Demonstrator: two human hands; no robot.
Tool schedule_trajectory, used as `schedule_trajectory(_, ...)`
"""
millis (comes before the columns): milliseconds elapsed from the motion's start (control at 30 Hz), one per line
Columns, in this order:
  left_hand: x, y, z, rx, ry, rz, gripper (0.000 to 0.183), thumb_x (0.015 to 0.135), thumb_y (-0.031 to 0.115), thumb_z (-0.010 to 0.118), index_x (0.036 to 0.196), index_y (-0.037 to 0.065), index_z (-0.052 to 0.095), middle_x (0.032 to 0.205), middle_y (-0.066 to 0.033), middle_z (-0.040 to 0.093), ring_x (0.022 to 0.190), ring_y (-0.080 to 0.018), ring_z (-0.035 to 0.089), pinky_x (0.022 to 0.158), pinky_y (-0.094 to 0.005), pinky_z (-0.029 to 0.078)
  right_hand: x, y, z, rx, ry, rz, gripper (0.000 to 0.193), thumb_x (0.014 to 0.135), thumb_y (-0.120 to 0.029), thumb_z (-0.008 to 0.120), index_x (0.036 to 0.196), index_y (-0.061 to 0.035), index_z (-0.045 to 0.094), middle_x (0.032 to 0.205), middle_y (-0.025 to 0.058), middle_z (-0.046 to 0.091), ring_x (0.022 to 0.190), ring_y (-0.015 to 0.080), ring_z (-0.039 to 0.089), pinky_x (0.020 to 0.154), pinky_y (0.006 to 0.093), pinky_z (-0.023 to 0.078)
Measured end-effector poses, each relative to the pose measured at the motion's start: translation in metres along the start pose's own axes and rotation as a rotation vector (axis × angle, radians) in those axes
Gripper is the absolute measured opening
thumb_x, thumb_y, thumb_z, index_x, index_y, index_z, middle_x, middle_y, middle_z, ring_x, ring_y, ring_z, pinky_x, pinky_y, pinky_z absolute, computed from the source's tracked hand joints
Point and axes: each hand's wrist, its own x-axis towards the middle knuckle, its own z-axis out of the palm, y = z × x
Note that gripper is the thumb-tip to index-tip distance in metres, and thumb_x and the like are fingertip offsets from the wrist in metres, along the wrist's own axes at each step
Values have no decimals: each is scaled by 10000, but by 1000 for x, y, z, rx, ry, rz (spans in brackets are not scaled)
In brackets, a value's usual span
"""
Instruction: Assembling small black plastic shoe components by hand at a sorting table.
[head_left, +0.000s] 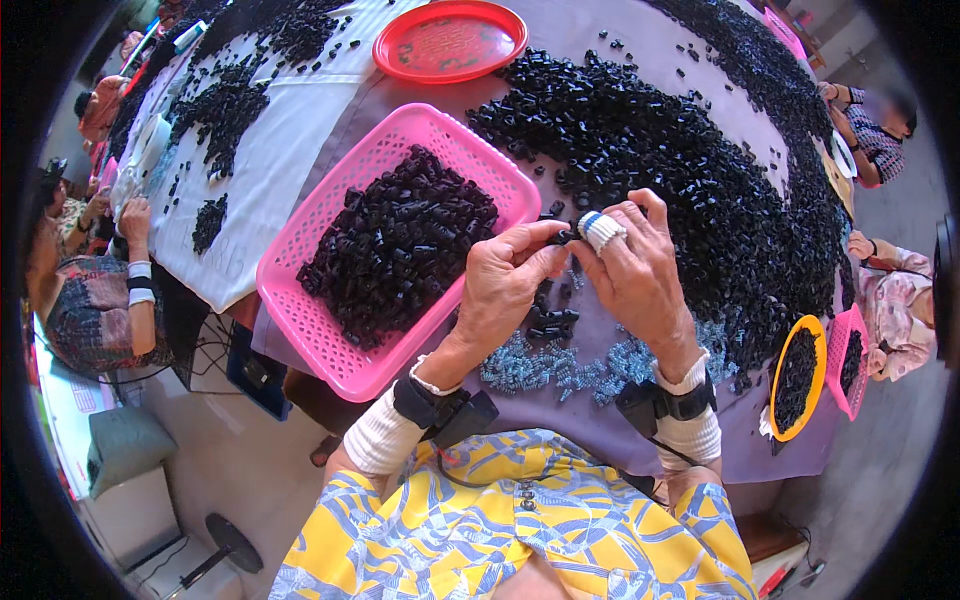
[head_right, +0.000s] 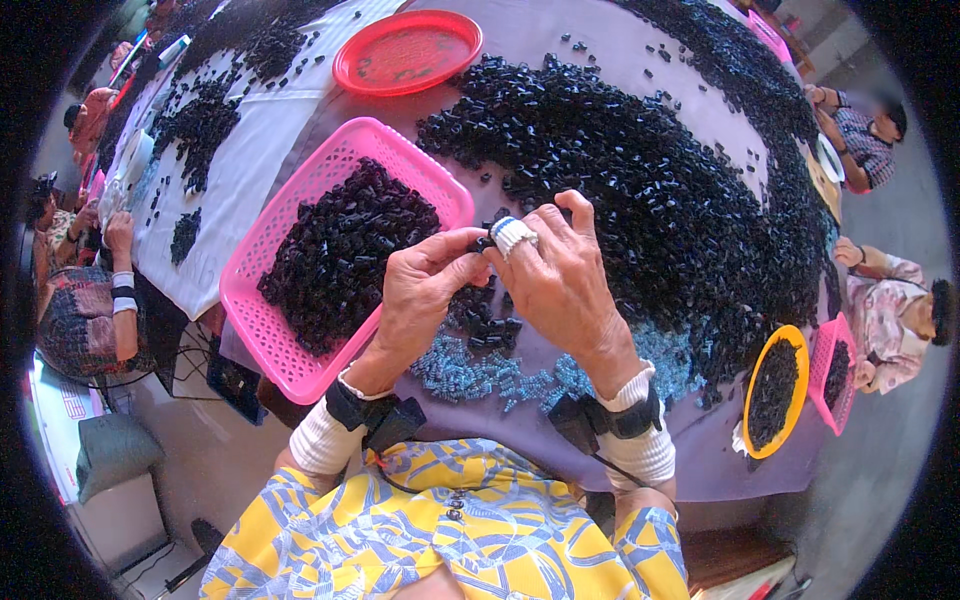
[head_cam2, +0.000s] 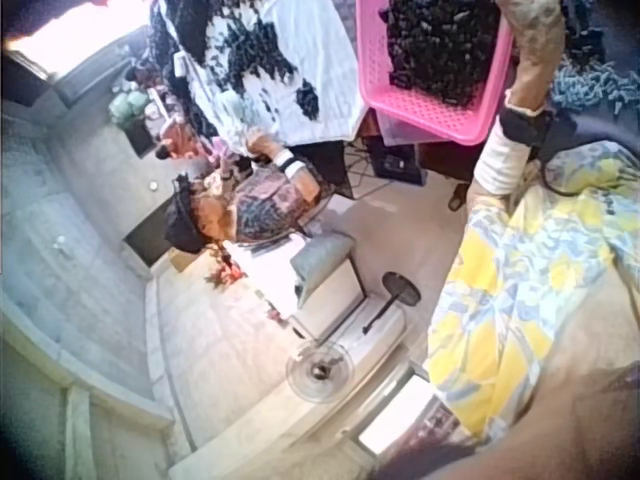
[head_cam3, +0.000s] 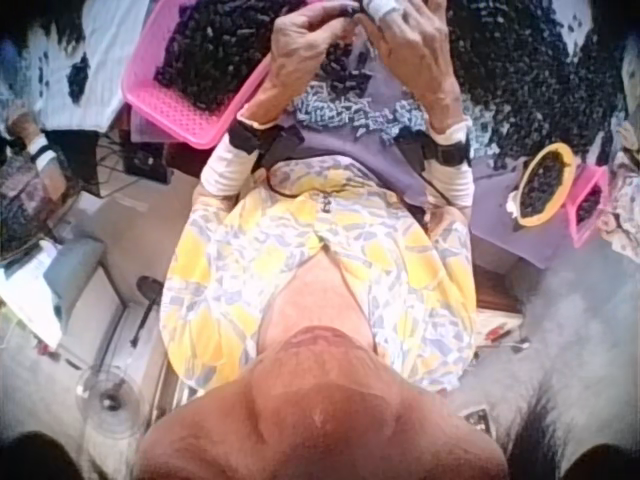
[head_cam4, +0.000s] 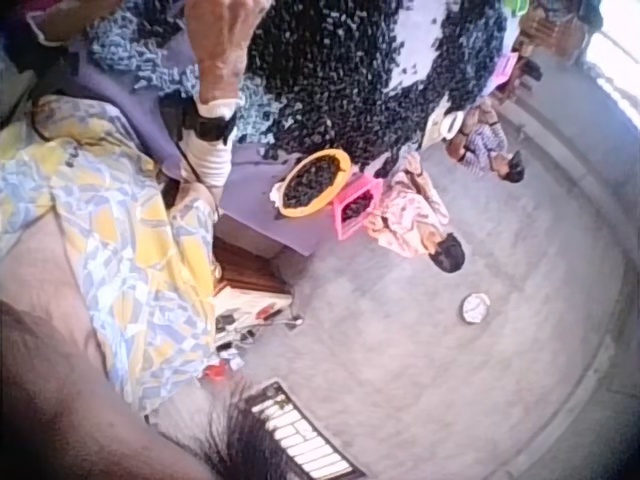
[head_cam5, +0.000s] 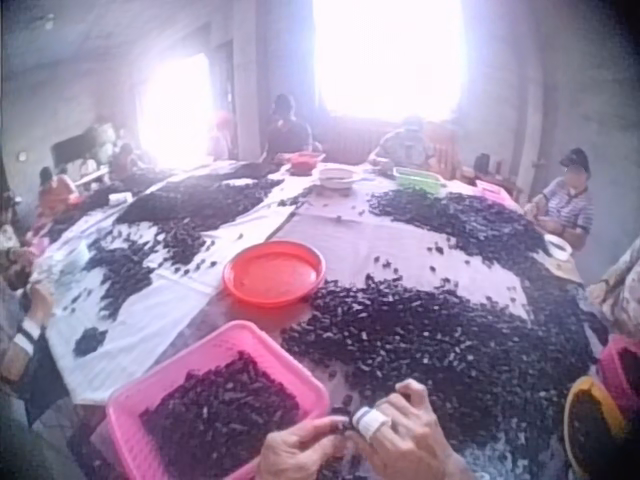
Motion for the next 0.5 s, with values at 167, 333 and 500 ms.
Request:
schedule_trajectory(167,-1,0,-1,13,13,-2,251,843,28,617,1088,-29,621,857,-43,659,746,-67,589,698,-198,492,-2,2,4,48,-33,-18,93,721,-41,637,790,-16,579,720,107,574,740,257,570,883,431,370)
schedule_trajectory(333,-3,0,-1,117,38,64,232,817,-24,596,1044,-29,644,886,-44,660,752,-59,575,677,-196,480,-3,2,4,72,-23,-14,95,721,-48,643,783,-19,577,719,107,573,732,262,565,860,424,377)
schedule_trajectory(500,-2,-2,-2,144,17,86,251,833,-14,601,1082,-5,635,839,-32,656,736,-61,586,689,-191,488,-3,-2,1,84,-10,52,105,726,-67,654,786,-23,580,719,103,572,730,262,564,834,414,383)
